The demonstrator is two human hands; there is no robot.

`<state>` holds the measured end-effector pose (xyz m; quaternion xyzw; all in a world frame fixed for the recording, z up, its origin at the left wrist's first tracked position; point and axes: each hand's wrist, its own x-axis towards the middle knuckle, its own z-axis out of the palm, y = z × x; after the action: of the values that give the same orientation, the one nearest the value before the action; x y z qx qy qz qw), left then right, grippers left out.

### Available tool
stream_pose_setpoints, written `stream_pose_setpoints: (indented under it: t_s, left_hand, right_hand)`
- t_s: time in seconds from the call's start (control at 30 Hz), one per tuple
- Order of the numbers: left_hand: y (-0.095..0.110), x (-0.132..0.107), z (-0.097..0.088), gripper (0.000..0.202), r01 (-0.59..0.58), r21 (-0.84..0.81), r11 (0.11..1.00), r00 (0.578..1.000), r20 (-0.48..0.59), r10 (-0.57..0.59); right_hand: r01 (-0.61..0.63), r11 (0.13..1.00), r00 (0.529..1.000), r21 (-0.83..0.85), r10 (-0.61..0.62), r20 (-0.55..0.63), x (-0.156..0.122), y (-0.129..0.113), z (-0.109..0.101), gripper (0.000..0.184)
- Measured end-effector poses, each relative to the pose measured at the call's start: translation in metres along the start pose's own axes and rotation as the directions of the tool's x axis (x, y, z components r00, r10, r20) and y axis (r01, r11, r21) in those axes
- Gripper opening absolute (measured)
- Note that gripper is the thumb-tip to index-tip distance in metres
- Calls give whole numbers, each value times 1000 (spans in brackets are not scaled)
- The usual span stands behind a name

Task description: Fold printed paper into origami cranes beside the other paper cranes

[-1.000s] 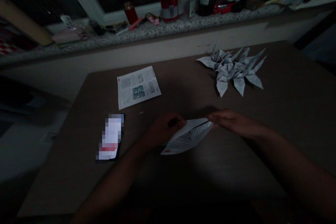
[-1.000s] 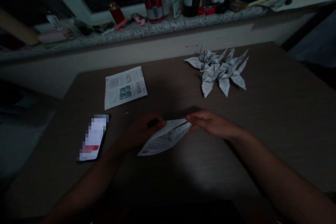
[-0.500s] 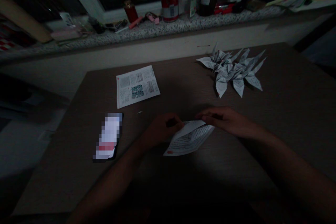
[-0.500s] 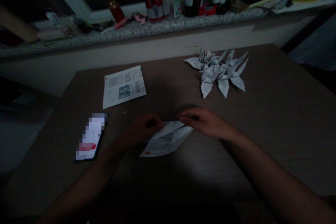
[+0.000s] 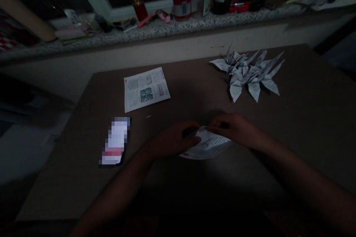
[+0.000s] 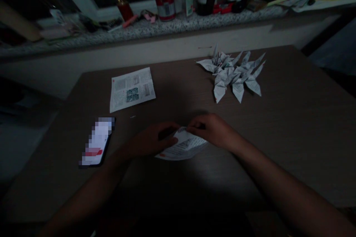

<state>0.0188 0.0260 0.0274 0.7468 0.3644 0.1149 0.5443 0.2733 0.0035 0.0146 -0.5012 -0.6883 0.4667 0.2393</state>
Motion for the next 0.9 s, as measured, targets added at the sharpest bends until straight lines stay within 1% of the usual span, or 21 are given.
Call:
stream_pose_setpoints:
  t_s: [0.07, 0.17, 0.23, 0.3, 0.43, 0.5, 0.57, 0.63, 0.77, 0.9]
  left_hand:
    - [-1, -4, -3, 35, 10, 4, 1000, 1000, 4, -10]
    - [-6, -5, -4, 30, 14, -1, 1000, 997, -71, -14]
    - [-8, -4, -4, 27, 6, -23, 1000, 993, -117, -9]
    - [-9, -2, -3, 25, 5, -34, 999, 991, -137, -9]
    - [-5, -1, -1, 21, -4, -15, 1000, 993, -121, 2]
    - [-4, -1, 0, 20, -22, -2, 1000, 994, -108, 21]
    - [-3, -1, -1, 21, -38, 14, 999, 992, -122, 39]
    - [-4, -2, -2, 22, -47, 32, 998, 985, -163, 52]
    - [-7, -3, -6, 25, -50, 58, 997, 966, -249, 63]
    - [-10, -1, -7, 23, 1, 43, 999, 933, -360, 14]
  right_hand:
    - [-9, 1000, 1000, 21, 10, -23, 0, 2, -4, 31]
    - [-27, 1000, 1000, 14, 27, -10, 0, 3, -10, 33]
    - [-31, 999, 999, 13, 30, 32, 0, 3, -13, 34]
    - [-28, 999, 996, 23, 26, 82, 0, 3, -15, 35]
    - [-47, 996, 981, 80, 31, 189, 1, 4, -10, 37]
    - [-53, 994, 976, 100, 31, 215, 2, 5, -5, 38]
    - [-40, 994, 975, 100, 17, 220, 3, 6, -1, 40]
    - [-43, 993, 976, 108, 19, 215, 2, 7, 1, 41]
    - [-133, 969, 976, 207, 92, 197, 1, 9, 3, 45]
    - [-149, 955, 982, 257, 113, 150, 0, 10, 7, 45]
